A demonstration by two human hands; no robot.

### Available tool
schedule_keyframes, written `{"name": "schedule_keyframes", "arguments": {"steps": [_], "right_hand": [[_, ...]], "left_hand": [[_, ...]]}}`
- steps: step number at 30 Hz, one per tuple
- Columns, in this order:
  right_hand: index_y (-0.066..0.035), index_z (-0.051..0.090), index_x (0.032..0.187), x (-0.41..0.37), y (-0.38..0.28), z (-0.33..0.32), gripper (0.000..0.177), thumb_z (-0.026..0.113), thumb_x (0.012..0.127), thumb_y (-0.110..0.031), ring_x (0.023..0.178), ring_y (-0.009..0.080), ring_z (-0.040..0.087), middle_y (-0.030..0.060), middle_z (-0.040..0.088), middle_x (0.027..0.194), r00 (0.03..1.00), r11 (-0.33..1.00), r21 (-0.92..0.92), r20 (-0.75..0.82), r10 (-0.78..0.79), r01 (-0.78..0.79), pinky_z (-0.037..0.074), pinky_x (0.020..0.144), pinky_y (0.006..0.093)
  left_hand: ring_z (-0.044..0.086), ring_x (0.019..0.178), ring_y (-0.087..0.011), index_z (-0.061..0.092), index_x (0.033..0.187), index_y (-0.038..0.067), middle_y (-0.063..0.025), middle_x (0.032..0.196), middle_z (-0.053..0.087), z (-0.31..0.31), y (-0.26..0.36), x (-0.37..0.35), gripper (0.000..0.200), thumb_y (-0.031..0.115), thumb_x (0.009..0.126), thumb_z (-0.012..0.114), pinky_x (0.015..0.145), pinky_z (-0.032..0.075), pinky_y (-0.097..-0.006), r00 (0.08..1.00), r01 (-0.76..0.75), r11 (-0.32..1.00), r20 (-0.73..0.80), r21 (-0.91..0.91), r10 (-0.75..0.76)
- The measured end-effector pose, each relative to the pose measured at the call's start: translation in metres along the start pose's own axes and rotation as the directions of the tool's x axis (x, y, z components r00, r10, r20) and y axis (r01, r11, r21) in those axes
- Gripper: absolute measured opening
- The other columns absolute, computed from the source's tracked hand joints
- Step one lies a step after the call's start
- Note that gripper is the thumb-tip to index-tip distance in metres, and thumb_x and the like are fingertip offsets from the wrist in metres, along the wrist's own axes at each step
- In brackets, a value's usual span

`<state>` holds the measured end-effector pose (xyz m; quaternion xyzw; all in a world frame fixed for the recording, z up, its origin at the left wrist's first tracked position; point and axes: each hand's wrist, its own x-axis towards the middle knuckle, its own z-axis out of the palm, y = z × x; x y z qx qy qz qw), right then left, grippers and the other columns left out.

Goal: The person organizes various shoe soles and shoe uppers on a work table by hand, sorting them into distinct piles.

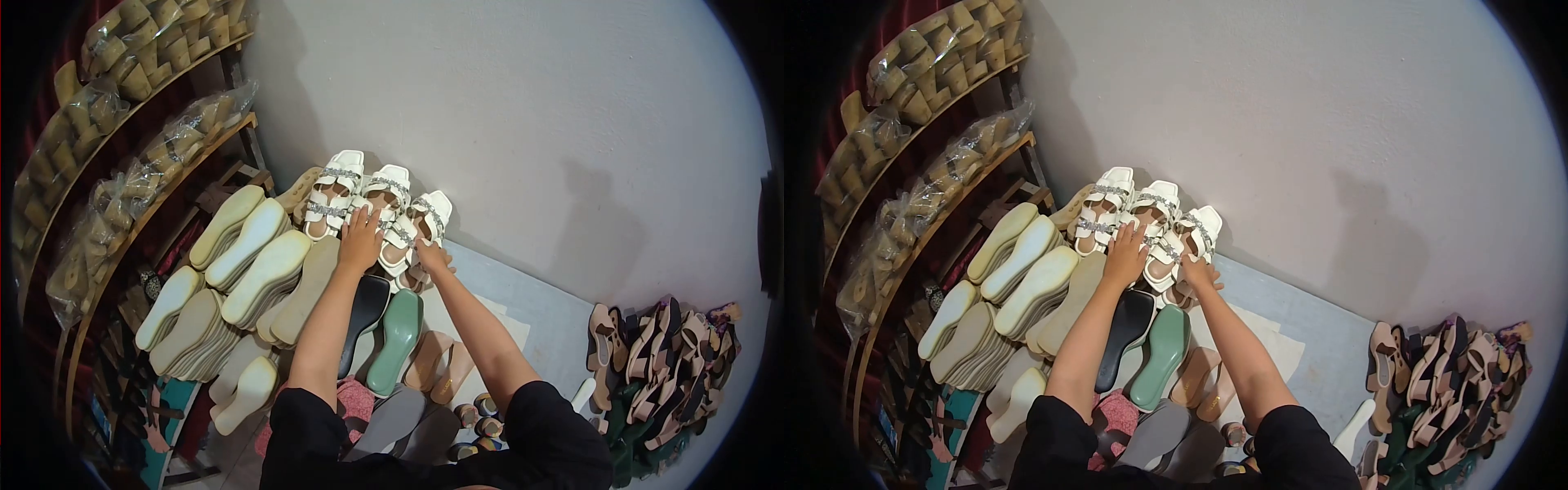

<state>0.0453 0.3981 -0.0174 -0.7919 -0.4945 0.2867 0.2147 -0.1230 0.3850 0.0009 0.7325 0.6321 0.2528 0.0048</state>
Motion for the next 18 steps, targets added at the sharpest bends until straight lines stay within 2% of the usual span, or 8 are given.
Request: {"name": "schedule_keyframes", "arguments": {"steps": [1, 5, 8, 9, 12, 15, 18], "right_hand": [[-0.006, 0.045, 0.122, 0.004, 0.001, -0.002, 0.065, 0.048, 0.076, -0.051, 0.121, 0.0393, 0.035, 0.0204, 0.046, 0.124, 0.998, 1.000, 0.017, 0.059, -0.012, 0.011, 0.014, 0.095, 0.0606], [-0.006, 0.046, 0.122, 0.031, 0.016, 0.013, 0.061, 0.049, 0.077, -0.048, 0.109, 0.0400, 0.047, 0.0193, 0.056, 0.112, 0.984, 0.959, 0.232, 0.032, -0.175, 0.163, 0.019, 0.093, 0.0591], [-0.008, 0.046, 0.122, 0.045, 0.035, 0.013, 0.060, 0.048, 0.078, -0.048, 0.111, 0.0401, 0.046, 0.0179, 0.056, 0.114, 0.919, 0.929, 0.159, 0.166, -0.359, 0.334, 0.018, 0.094, 0.0593], [-0.011, 0.043, 0.126, 0.015, 0.016, -0.021, 0.061, 0.047, 0.078, -0.049, 0.115, 0.0399, 0.044, 0.0176, 0.054, 0.119, 0.923, 0.953, 0.019, 0.244, -0.297, 0.301, 0.014, 0.095, 0.0609], [-0.008, 0.029, 0.135, 0.034, 0.016, -0.011, 0.076, 0.047, 0.077, -0.053, 0.120, 0.0398, 0.040, 0.0184, 0.052, 0.122, 0.927, 0.951, 0.015, 0.220, -0.304, 0.308, 0.008, 0.096, 0.0629], [-0.001, 0.013, 0.139, 0.023, 0.011, -0.007, 0.090, 0.047, 0.075, -0.055, 0.122, 0.0400, 0.038, 0.0199, 0.049, 0.125, 0.964, 0.987, 0.027, 0.213, -0.161, 0.159, 0.005, 0.096, 0.0635], [0.005, 0.004, 0.138, 0.025, 0.016, 0.001, 0.098, 0.048, 0.074, -0.056, 0.122, 0.0408, 0.037, 0.0215, 0.047, 0.126, 0.959, 0.980, 0.113, 0.216, -0.185, 0.164, 0.003, 0.097, 0.0626]], "left_hand": [[0.024, 0.131, -0.0311, 0.035, 0.133, 0.013, -0.0145, 0.139, 0.030, 0.000, 0.000, 0.000, 0.049, 0.026, 0.087, 0.047, 0.102, 0.022, -0.0533, 1.000, -0.006, 1.000, -0.003, 0.000, 0.006], [0.023, 0.131, -0.0300, 0.034, 0.134, 0.014, -0.0144, 0.140, 0.028, -0.005, 0.004, -0.003, 0.050, 0.026, 0.087, 0.047, 0.102, 0.021, -0.0539, 1.000, -0.013, 0.998, -0.005, 0.069, 0.014], [0.023, 0.131, -0.0297, 0.032, 0.135, 0.015, -0.0141, 0.141, 0.026, -0.008, 0.005, -0.005, 0.050, 0.027, 0.088, 0.046, 0.102, 0.021, -0.0545, 1.000, -0.023, 0.999, 0.014, 0.049, 0.022], [0.022, 0.131, -0.0305, 0.031, 0.136, 0.014, -0.0150, 0.142, 0.024, -0.009, 0.005, -0.007, 0.051, 0.026, 0.088, 0.045, 0.101, 0.020, -0.0553, 0.999, -0.040, 0.998, 0.013, 0.038, 0.040], [0.020, 0.132, -0.0284, 0.030, 0.136, 0.015, -0.0142, 0.143, 0.022, -0.014, 0.008, -0.009, 0.051, 0.025, 0.088, 0.045, 0.102, 0.021, -0.0529, 0.998, -0.009, 0.999, -0.064, 0.041, 0.012], [0.022, 0.131, -0.0308, 0.031, 0.135, 0.015, -0.0161, 0.141, 0.025, -0.028, 0.014, -0.015, 0.051, 0.022, 0.087, 0.046, 0.103, 0.020, -0.0527, 0.991, -0.030, 0.999, -0.131, -0.013, 0.028], [0.025, 0.130, -0.0308, 0.034, 0.134, 0.015, -0.0163, 0.140, 0.027, -0.046, 0.022, -0.035, 0.054, 0.022, 0.083, 0.050, 0.102, 0.019, -0.0544, 0.989, -0.060, 0.998, -0.138, 0.016, 0.061]]}}
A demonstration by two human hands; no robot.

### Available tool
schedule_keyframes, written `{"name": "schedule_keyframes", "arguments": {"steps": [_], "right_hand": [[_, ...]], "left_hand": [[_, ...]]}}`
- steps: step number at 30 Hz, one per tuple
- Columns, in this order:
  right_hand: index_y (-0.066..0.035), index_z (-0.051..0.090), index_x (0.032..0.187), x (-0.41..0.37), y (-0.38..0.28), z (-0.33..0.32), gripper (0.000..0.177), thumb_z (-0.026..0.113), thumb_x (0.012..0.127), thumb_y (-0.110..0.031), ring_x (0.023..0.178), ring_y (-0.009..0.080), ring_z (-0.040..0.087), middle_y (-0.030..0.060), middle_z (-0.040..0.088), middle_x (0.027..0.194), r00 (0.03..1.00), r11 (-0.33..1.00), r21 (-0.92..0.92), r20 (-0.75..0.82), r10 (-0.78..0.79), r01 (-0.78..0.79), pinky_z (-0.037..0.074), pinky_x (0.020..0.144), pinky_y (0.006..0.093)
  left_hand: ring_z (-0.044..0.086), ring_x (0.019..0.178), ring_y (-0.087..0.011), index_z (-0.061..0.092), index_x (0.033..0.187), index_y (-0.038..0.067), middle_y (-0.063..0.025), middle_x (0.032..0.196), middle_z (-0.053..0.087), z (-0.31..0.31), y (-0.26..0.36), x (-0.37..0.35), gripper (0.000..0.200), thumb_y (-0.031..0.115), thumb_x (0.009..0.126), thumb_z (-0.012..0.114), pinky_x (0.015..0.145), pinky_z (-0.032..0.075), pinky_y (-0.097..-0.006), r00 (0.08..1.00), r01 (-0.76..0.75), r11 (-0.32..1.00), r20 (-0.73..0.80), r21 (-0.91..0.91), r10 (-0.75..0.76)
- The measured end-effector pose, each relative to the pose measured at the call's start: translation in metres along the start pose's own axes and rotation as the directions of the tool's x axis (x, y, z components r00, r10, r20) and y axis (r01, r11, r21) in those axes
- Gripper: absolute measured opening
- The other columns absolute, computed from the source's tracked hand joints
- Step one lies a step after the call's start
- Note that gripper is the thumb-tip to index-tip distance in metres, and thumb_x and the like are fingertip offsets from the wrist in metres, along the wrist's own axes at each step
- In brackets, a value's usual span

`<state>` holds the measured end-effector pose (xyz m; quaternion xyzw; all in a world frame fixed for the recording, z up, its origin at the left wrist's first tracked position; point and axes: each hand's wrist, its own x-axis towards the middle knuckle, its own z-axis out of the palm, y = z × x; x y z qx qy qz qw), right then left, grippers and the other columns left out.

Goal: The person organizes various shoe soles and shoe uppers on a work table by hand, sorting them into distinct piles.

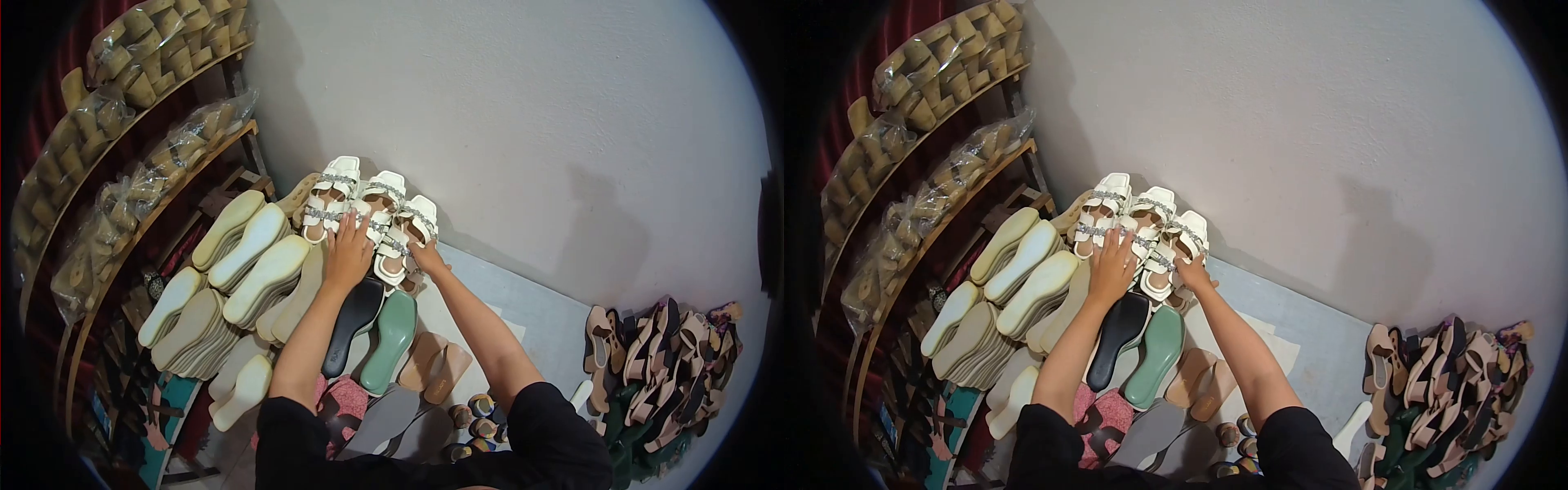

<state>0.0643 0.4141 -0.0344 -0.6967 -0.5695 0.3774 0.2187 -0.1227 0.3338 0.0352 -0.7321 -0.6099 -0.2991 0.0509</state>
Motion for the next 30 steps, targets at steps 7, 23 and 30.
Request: {"name": "schedule_keyframes", "arguments": {"steps": [7, 23, 30], "right_hand": [[-0.006, 0.033, 0.131, -0.027, 0.013, -0.004, 0.064, 0.047, 0.082, -0.045, 0.110, 0.0335, 0.049, 0.0202, 0.051, 0.119, 0.969, 0.931, 0.313, -0.216, -0.120, 0.185, 0.026, 0.093, 0.0531], [-0.007, 0.053, 0.107, -0.317, 0.247, -0.122, 0.027, 0.048, 0.089, -0.026, 0.070, 0.0097, 0.053, 0.0023, 0.056, 0.086, 0.964, 0.618, 0.781, -0.089, 0.253, -0.090, 0.042, 0.065, 0.0220], [-0.007, 0.054, 0.105, -0.400, 0.283, -0.197, 0.025, 0.052, 0.085, -0.023, 0.075, 0.0101, 0.052, 0.0036, 0.056, 0.089, 0.818, 0.604, 0.764, -0.486, 0.306, 0.228, 0.041, 0.070, 0.0232]], "left_hand": [[0.031, 0.128, -0.0253, 0.037, 0.133, 0.017, -0.0118, 0.137, 0.034, -0.050, -0.002, -0.087, 0.055, 0.019, 0.081, 0.055, 0.100, 0.025, -0.0529, 0.976, -0.081, 0.939, 0.218, 0.334, 0.007], [0.033, 0.126, -0.0287, 0.036, 0.133, 0.016, -0.0115, 0.137, 0.035, -0.071, -0.059, -0.097, 0.051, 0.029, 0.085, 0.051, 0.100, 0.027, -0.0502, 0.874, -0.360, 0.900, 0.427, 0.244, 0.234], [0.024, 0.131, -0.0322, 0.036, 0.133, 0.010, -0.0135, 0.140, 0.031, -0.078, 0.079, -0.108, 0.054, 0.025, 0.084, 0.051, 0.105, 0.015, -0.0526, 0.905, -0.406, 0.914, 0.151, 0.020, 0.399]]}}
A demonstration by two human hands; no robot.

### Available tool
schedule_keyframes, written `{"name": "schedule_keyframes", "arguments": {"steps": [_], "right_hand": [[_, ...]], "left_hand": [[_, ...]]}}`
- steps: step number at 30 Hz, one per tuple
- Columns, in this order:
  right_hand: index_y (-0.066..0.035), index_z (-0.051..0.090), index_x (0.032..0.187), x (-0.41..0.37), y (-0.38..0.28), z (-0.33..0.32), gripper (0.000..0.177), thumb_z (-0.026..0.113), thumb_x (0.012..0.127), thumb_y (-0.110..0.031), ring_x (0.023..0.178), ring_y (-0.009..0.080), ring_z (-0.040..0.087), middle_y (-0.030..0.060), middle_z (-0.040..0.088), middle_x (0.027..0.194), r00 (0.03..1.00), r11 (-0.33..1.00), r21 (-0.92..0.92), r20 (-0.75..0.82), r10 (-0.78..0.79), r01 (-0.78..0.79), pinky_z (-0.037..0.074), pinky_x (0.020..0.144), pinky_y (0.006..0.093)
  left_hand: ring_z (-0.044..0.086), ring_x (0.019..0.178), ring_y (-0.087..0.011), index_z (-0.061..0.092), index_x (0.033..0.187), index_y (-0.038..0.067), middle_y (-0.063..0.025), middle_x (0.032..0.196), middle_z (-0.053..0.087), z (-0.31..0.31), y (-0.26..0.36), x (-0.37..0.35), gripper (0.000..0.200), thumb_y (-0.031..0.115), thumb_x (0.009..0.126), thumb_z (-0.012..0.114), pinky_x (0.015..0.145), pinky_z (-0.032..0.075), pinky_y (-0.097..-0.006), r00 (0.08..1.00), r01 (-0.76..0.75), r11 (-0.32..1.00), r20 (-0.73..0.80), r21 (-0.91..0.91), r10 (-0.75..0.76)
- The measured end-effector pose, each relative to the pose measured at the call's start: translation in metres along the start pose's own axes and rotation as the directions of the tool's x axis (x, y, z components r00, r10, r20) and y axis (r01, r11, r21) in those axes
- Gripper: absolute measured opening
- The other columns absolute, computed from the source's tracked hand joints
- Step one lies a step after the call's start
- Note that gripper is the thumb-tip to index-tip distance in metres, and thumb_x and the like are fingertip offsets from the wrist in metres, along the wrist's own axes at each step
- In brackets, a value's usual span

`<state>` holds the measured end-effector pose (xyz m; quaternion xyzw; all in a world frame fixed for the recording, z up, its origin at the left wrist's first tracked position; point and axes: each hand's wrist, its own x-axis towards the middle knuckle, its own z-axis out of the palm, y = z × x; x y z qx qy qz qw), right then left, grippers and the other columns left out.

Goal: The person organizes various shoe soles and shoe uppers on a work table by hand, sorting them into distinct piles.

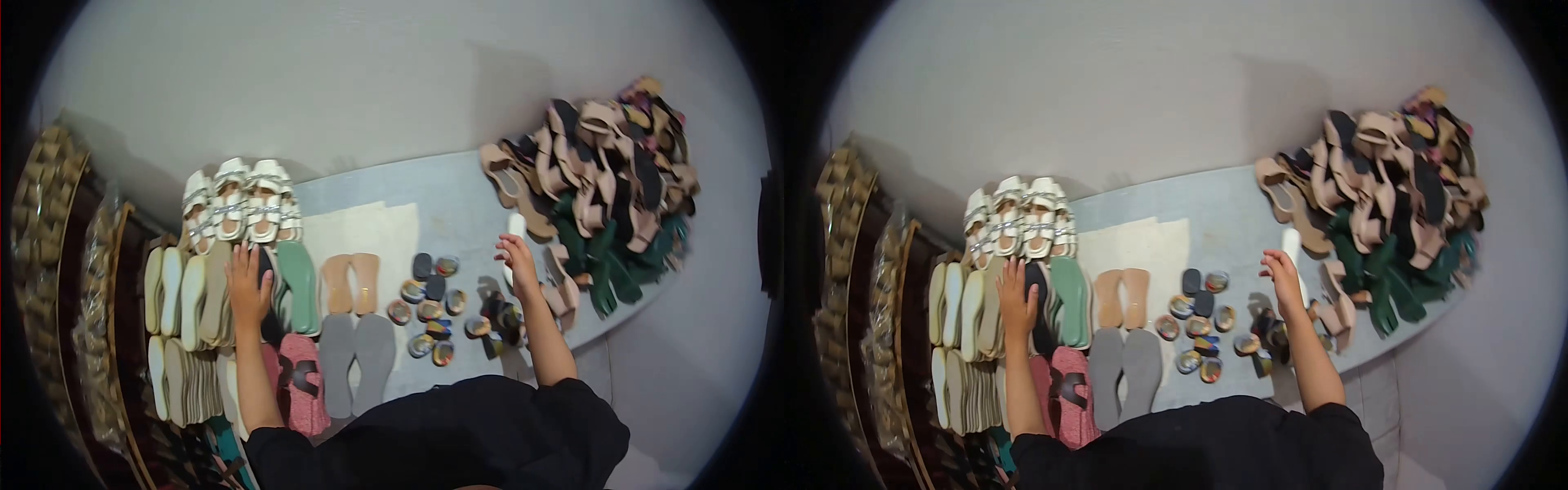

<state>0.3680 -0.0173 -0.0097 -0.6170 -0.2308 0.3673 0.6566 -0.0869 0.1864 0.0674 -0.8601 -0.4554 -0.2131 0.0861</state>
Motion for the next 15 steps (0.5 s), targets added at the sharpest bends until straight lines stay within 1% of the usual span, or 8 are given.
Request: {"name": "schedule_keyframes", "arguments": {"steps": [2, 4, 5, 6, 8, 10, 12, 15], "right_hand": [[-0.002, 0.054, 0.102, 0.003, 0.010, -0.037, 0.027, 0.056, 0.079, -0.014, 0.076, 0.0114, 0.051, 0.0042, 0.054, 0.088, 0.983, 0.987, -0.098, -0.120, -0.136, 0.124, 0.044, 0.068, 0.0255], [-0.005, 0.055, 0.102, -0.003, 0.023, -0.069, 0.030, 0.058, 0.074, -0.013, 0.074, 0.0124, 0.052, 0.0059, 0.055, 0.085, 0.943, 0.889, -0.418, -0.177, -0.283, 0.188, 0.044, 0.067, 0.0254], [-0.007, 0.055, 0.101, -0.009, 0.029, -0.082, 0.033, 0.061, 0.069, -0.014, 0.072, 0.0164, 0.053, 0.0090, 0.056, 0.085, 0.937, 0.797, -0.583, -0.168, -0.307, 0.156, 0.043, 0.066, 0.0268], [-0.008, 0.055, 0.102, -0.015, 0.036, -0.092, 0.037, 0.062, 0.067, -0.015, 0.079, 0.0232, 0.055, 0.0105, 0.056, 0.094, 0.957, 0.722, -0.690, -0.172, -0.232, 0.052, 0.042, 0.075, 0.0371], [-0.010, 0.052, 0.109, -0.021, 0.059, -0.103, 0.045, 0.065, 0.067, -0.012, 0.095, 0.0254, 0.054, 0.0109, 0.056, 0.102, 0.981, 0.391, -0.920, -0.077, -0.178, -0.001, 0.039, 0.088, 0.0416], [-0.012, 0.055, 0.106, -0.024, 0.089, -0.103, 0.040, 0.063, 0.067, -0.014, 0.099, 0.0280, 0.053, 0.0101, 0.054, 0.106, 0.950, 0.267, -0.962, -0.032, -0.312, 0.056, 0.028, 0.093, 0.0536], [-0.013, 0.056, 0.104, -0.026, 0.095, -0.106, 0.037, 0.062, 0.067, -0.014, 0.101, 0.0289, 0.052, 0.0092, 0.054, 0.108, 0.940, 0.151, -0.982, 0.059, -0.335, 0.115, 0.022, 0.097, 0.0597], [-0.013, 0.058, 0.102, -0.017, 0.089, -0.117, 0.031, 0.059, 0.071, -0.012, 0.099, 0.0249, 0.054, 0.0064, 0.058, 0.105, 0.952, 0.075, -0.973, 0.194, -0.237, 0.218, 0.022, 0.097, 0.0589]], "left_hand": [[0.027, 0.130, -0.0321, 0.039, 0.131, 0.009, -0.0141, 0.138, 0.034, 0.019, 0.056, 0.005, 0.054, 0.023, 0.082, 0.055, 0.105, 0.015, -0.0516, 0.981, -0.146, 0.984, -0.140, -0.103, 0.131], [0.031, 0.128, -0.0324, 0.041, 0.129, 0.004, -0.0170, 0.135, 0.038, 0.033, 0.127, 0.002, 0.054, 0.013, 0.079, 0.057, 0.106, 0.016, -0.0490, 0.963, -0.231, 0.950, -0.186, -0.210, 0.194], [0.033, 0.127, -0.0323, 0.043, 0.127, 0.004, -0.0171, 0.133, 0.040, 0.043, 0.163, -0.002, 0.053, 0.012, 0.077, 0.059, 0.106, 0.017, -0.0485, 0.957, -0.257, 0.926, -0.207, -0.275, 0.205], [0.035, 0.125, -0.0322, 0.044, 0.125, 0.003, -0.0168, 0.130, 0.043, 0.054, 0.199, -0.006, 0.051, 0.011, 0.076, 0.060, 0.105, 0.018, -0.0482, 0.946, -0.293, 0.862, -0.255, -0.413, 0.199], [0.041, 0.121, -0.0319, 0.049, 0.120, 0.007, -0.0122, 0.124, 0.049, 0.074, 0.268, -0.019, 0.049, 0.012, 0.073, 0.063, 0.102, 0.023, -0.0502, 0.945, -0.292, 0.758, -0.297, -0.583, 0.135], [0.042, 0.120, -0.0292, 0.050, 0.118, 0.008, -0.0114, 0.122, 0.050, 0.078, 0.322, -0.038, 0.047, 0.012, 0.073, 0.062, 0.101, 0.024, -0.0497, 0.975, -0.213, 0.712, -0.186, -0.669, 0.118], [0.045, 0.115, -0.0289, 0.051, 0.116, 0.009, -0.0113, 0.116, 0.052, 0.076, 0.352, -0.053, 0.044, 0.013, 0.073, 0.062, 0.099, 0.027, -0.0497, 0.973, -0.230, 0.662, -0.159, -0.713, 0.168], [0.048, 0.108, -0.0301, 0.052, 0.113, 0.007, -0.0127, 0.109, 0.053, 0.073, 0.373, -0.070, 0.042, 0.012, 0.072, 0.062, 0.095, 0.031, -0.0473, 0.966, -0.242, 0.655, -0.117, -0.716, 0.229]]}}
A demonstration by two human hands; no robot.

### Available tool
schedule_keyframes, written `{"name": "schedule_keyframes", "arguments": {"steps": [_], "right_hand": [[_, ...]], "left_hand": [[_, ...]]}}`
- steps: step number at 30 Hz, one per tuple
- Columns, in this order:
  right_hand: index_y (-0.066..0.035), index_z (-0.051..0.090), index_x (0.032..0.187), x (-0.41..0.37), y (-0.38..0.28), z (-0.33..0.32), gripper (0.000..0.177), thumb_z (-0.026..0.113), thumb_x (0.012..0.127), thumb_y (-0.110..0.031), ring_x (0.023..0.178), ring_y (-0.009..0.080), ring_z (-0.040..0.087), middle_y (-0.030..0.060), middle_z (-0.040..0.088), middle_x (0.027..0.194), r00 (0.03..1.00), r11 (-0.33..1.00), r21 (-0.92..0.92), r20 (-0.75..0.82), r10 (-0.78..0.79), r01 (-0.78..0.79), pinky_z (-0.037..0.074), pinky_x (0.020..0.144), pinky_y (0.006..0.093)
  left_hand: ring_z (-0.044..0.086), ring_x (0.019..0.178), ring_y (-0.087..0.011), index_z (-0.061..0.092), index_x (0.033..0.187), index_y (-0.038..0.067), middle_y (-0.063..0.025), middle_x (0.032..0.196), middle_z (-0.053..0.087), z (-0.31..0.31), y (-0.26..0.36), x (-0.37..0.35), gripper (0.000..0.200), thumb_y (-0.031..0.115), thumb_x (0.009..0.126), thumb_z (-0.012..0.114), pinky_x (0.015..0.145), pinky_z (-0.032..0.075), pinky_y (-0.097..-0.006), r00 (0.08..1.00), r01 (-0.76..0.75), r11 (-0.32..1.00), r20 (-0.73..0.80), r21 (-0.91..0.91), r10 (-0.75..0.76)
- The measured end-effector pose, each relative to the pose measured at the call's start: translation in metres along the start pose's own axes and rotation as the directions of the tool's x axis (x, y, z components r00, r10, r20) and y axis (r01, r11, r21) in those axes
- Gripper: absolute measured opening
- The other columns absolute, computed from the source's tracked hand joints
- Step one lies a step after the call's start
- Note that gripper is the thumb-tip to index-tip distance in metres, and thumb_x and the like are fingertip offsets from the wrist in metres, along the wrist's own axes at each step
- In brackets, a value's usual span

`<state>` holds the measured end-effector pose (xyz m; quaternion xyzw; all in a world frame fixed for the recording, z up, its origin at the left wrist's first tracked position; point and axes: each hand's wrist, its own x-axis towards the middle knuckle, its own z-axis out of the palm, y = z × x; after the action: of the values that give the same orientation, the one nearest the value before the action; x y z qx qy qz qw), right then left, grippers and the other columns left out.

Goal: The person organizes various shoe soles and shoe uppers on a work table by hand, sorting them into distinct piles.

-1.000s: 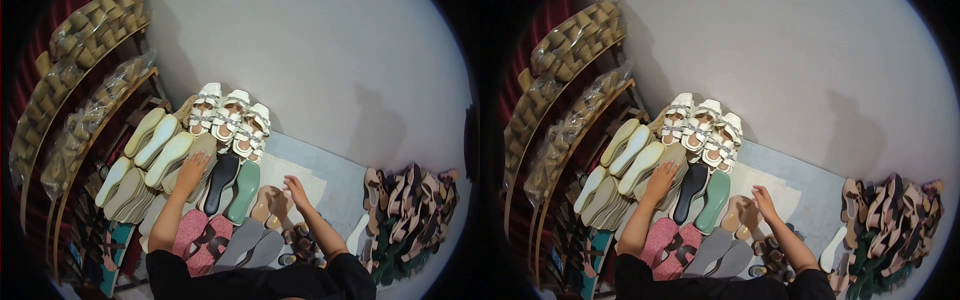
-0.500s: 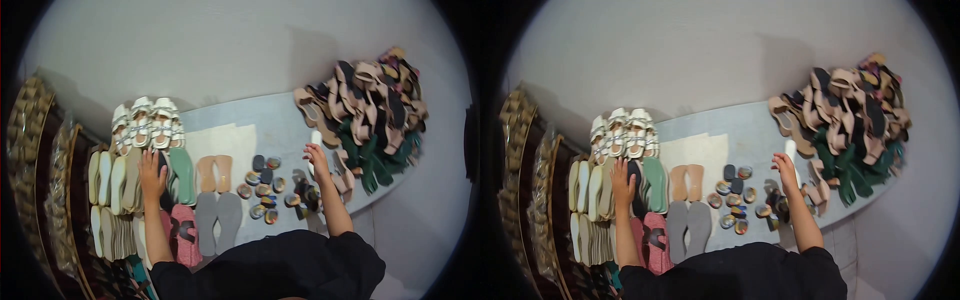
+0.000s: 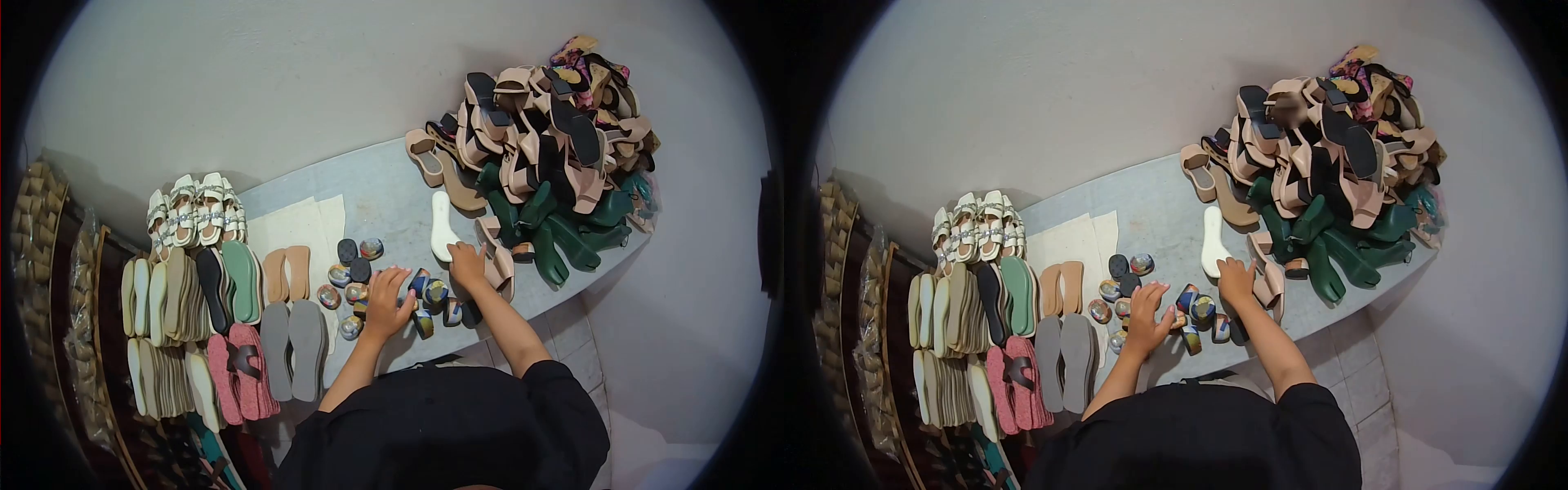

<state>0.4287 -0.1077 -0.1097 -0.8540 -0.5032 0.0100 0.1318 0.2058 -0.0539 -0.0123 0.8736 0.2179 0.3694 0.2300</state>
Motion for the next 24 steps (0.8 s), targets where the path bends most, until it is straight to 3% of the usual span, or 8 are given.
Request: {"name": "schedule_keyframes", "arguments": {"steps": [3, 4, 7, 11, 15, 20, 23, 24], "right_hand": [[-0.013, 0.059, 0.101, 0.012, 0.011, -0.015, 0.028, 0.057, 0.073, -0.012, 0.095, 0.0228, 0.055, 0.0060, 0.061, 0.098, 0.974, 0.954, 0.291, -0.227, -0.004, 0.071, 0.022, 0.097, 0.0571], [-0.010, 0.060, 0.099, 0.015, 0.008, -0.043, 0.024, 0.058, 0.075, -0.011, 0.090, 0.0258, 0.058, 0.0092, 0.062, 0.094, 0.954, 0.932, 0.335, -0.297, -0.035, 0.138, 0.035, 0.090, 0.0495], [-0.006, 0.061, 0.099, 0.032, 0.013, -0.094, 0.026, 0.061, 0.074, -0.008, 0.084, 0.0235, 0.061, 0.0094, 0.063, 0.094, 0.977, 0.687, 0.705, -0.209, -0.040, 0.179, 0.045, 0.078, 0.0367], [-0.002, 0.061, 0.100, 0.007, -0.005, -0.175, 0.027, 0.065, 0.073, -0.005, 0.080, 0.0109, 0.057, 0.0053, 0.063, 0.088, 0.968, 0.441, 0.885, -0.038, -0.248, 0.148, 0.045, 0.071, 0.0261], [-0.001, 0.062, 0.097, -0.010, -0.014, -0.190, 0.024, 0.067, 0.074, -0.007, 0.082, 0.0120, 0.057, 0.0052, 0.063, 0.087, 0.691, 0.176, 0.984, 0.120, -0.713, 0.011, 0.045, 0.074, 0.0261], [-0.002, 0.063, 0.093, 0.003, -0.036, -0.178, 0.023, 0.070, 0.074, -0.012, 0.084, 0.0120, 0.056, 0.0043, 0.061, 0.087, 0.533, 0.011, 1.000, 0.003, -0.846, 0.012, 0.043, 0.079, 0.0275], [-0.002, 0.062, 0.093, 0.012, -0.060, -0.171, 0.023, 0.069, 0.074, -0.013, 0.086, 0.0123, 0.055, 0.0036, 0.060, 0.088, 0.554, 0.038, 0.997, 0.070, -0.829, -0.069, 0.041, 0.082, 0.0274], [-0.002, 0.058, 0.102, 0.012, -0.069, -0.161, 0.029, 0.067, 0.077, -0.013, 0.088, 0.0127, 0.054, 0.0040, 0.058, 0.094, 0.643, 0.073, 0.989, 0.139, -0.753, -0.128, 0.041, 0.084, 0.0274]], "left_hand": [[0.049, 0.105, -0.0323, 0.052, 0.111, 0.005, -0.0146, 0.107, 0.053, 0.002, -0.005, -0.010, 0.041, 0.010, 0.072, 0.061, 0.092, 0.034, -0.0437, 0.996, 0.053, 0.998, -0.067, -0.023, -0.054], [0.050, 0.101, -0.0332, 0.052, 0.109, 0.003, -0.0162, 0.105, 0.054, 0.000, -0.006, -0.012, 0.040, 0.007, 0.071, 0.061, 0.090, 0.036, -0.0416, 0.992, 0.083, 0.996, -0.098, -0.016, -0.084], [0.050, 0.100, -0.0332, 0.052, 0.109, 0.003, -0.0165, 0.105, 0.054, -0.008, 0.001, -0.013, 0.039, 0.005, 0.071, 0.061, 0.089, 0.036, -0.0415, 0.959, 0.194, 0.981, -0.215, 0.024, -0.184], [0.046, 0.105, -0.0340, 0.048, 0.117, 0.004, -0.0169, 0.114, 0.048, -0.011, 0.007, -0.015, 0.056, 0.009, 0.065, 0.068, 0.092, 0.034, -0.0424, 0.956, 0.208, 0.974, -0.228, 0.090, -0.184], [0.039, 0.115, -0.0345, 0.045, 0.123, 0.007, -0.0167, 0.121, 0.045, -0.035, 0.043, -0.002, 0.071, 0.017, 0.059, 0.073, 0.098, 0.026, -0.0469, 0.982, 0.183, 0.971, 0.020, 0.151, -0.188], [0.050, 0.104, -0.0286, 0.050, 0.117, 0.005, -0.0129, 0.115, 0.052, -0.047, 0.019, -0.022, 0.058, 0.015, 0.064, 0.070, 0.092, 0.034, -0.0404, 0.810, 0.297, 0.940, 0.566, -0.169, -0.154], [0.055, 0.092, -0.0197, 0.051, 0.116, 0.005, -0.0082, 0.108, 0.057, -0.068, 0.019, -0.027, 0.050, 0.010, 0.069, 0.064, 0.092, 0.036, -0.0326, 0.688, 0.579, 0.766, 0.672, -0.279, -0.275], [0.051, 0.091, -0.0147, 0.048, 0.119, 0.004, -0.0067, 0.105, 0.055, -0.078, 0.015, -0.031, 0.051, 0.009, 0.071, 0.062, 0.087, 0.038, -0.0279, 0.665, 0.619, 0.726, 0.691, -0.298, -0.283]]}}
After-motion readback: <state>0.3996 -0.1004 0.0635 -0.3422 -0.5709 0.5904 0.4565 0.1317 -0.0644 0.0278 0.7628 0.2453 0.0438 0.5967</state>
